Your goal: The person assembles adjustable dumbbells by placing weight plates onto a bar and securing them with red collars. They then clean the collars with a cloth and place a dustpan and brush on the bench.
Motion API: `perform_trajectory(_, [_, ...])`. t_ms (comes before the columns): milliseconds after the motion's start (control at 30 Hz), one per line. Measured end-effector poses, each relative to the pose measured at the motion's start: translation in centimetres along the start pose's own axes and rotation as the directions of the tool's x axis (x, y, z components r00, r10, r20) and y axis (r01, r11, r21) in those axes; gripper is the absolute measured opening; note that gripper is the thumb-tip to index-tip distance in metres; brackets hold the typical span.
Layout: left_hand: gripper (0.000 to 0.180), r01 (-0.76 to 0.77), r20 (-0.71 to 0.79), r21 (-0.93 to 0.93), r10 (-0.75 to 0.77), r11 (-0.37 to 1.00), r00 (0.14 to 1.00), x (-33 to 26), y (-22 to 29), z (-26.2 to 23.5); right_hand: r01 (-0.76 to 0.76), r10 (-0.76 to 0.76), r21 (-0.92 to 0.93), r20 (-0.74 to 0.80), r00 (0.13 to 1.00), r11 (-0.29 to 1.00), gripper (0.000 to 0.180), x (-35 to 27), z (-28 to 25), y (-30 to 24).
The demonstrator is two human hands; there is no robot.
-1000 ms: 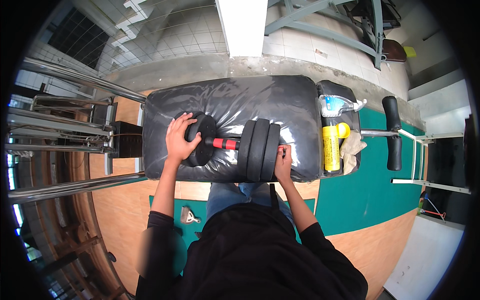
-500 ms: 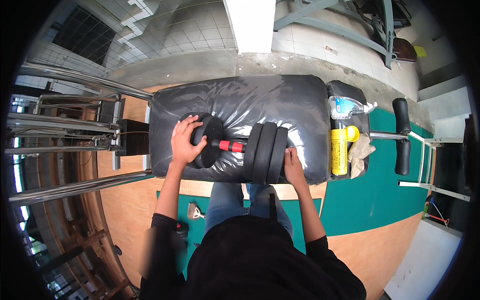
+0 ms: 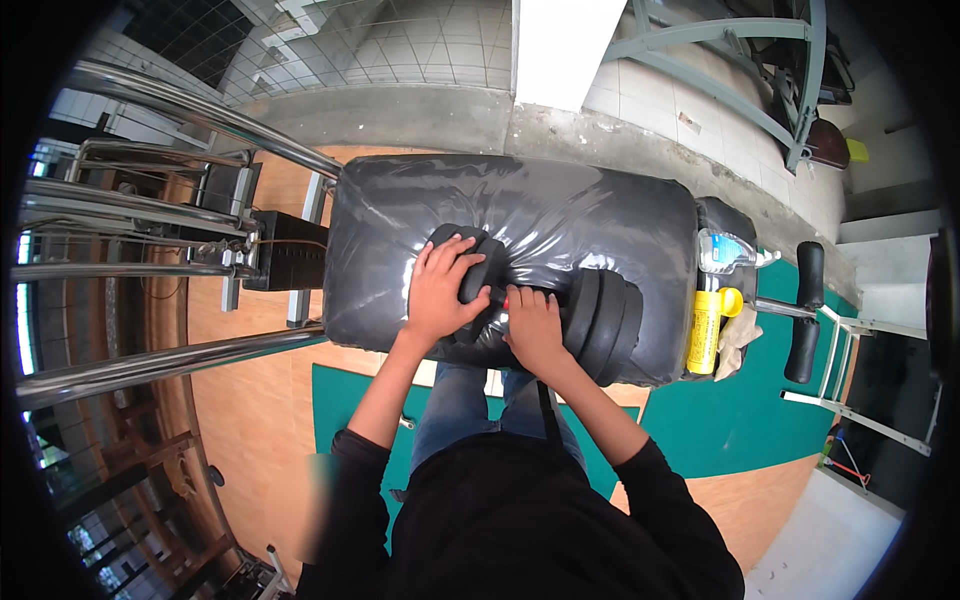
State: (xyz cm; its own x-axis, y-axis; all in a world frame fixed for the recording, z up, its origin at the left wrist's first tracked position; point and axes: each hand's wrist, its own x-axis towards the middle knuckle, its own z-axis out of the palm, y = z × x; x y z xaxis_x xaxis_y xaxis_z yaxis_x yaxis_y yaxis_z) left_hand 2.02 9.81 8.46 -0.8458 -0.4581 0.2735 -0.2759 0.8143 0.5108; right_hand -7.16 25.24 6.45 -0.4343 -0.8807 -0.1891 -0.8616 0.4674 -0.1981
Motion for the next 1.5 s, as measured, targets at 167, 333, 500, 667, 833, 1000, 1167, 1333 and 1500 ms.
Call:
perform_trajectory(167, [0.068, -0.044, 0.166, 0.009, 0.042, 0.999, 0.985, -0.6, -1.0, -0.8, -0.247, 0.255, -0.071, 0.151, 0.955, 0.966, 0.028, 4.0, 4.8, -0.4])
perform_trajectory(333, [0.097, -0.113, 0.324, -0.203, 0.176, 0.973, 0.930, -0.2, -2.7, -2.8, -0.282, 0.232, 0.114, 0.325, 0.917, 0.953, 0.028, 5.8, 4.0, 1.3])
perform_trajectory(500, [0.110, 0.236, 0.120, -0.400, -0.205, 0.885, 0.971, -4.8, -4.7, -2.8, -0.391, 0.336, 0.064, 0.398, 0.854, 0.918, 0.043, 5.5, 1.8, 0.6])
perform_trajectory(667, [0.112, 0.583, 0.415, -0.734, -0.449, 0.349, 0.791, -10.7, -7.1, 1.7, -0.356, 0.302, 0.030, 0.467, 0.831, 0.934, 0.047, 5.3, 1.9, 0.4])
perform_trajectory(833, [0.105, 0.540, 0.394, -0.787, -0.429, 0.300, 0.813, -11.4, -5.5, 1.2, -0.328, 0.280, 0.020, 0.476, 0.834, 0.944, 0.046, 4.8, 2.2, 0.2])
perform_trajectory(1000, [0.087, 0.531, 0.278, -0.711, -0.508, 0.461, 0.815, -11.7, -3.7, 1.4, -0.295, 0.256, 0.015, 0.457, 0.852, 0.955, 0.047, 4.3, 2.5, 0.1])
perform_trajectory(1167, [0.073, 0.490, -0.086, -0.512, -0.610, 0.706, 0.788, -11.9, -0.9, 1.3, -0.273, 0.230, 0.032, 0.449, 0.864, 0.962, 0.042, 4.2, 2.1, -0.1])
perform_trajectory(1333, [0.074, 0.558, -0.227, -0.443, -0.690, 0.702, 0.688, -13.5, 2.6, 0.3, -0.147, 0.119, 0.020, 0.483, 0.867, 0.989, 0.051, 3.4, 1.7, -0.2])
perform_trajectory(1500, [0.076, 0.717, -0.286, -0.368, -0.806, 0.592, 0.518, -19.7, 10.3, 0.1, 0.192, -0.120, -0.055, 0.603, 0.789, 0.980, 0.050, -1.3, 3.0, 0.2])
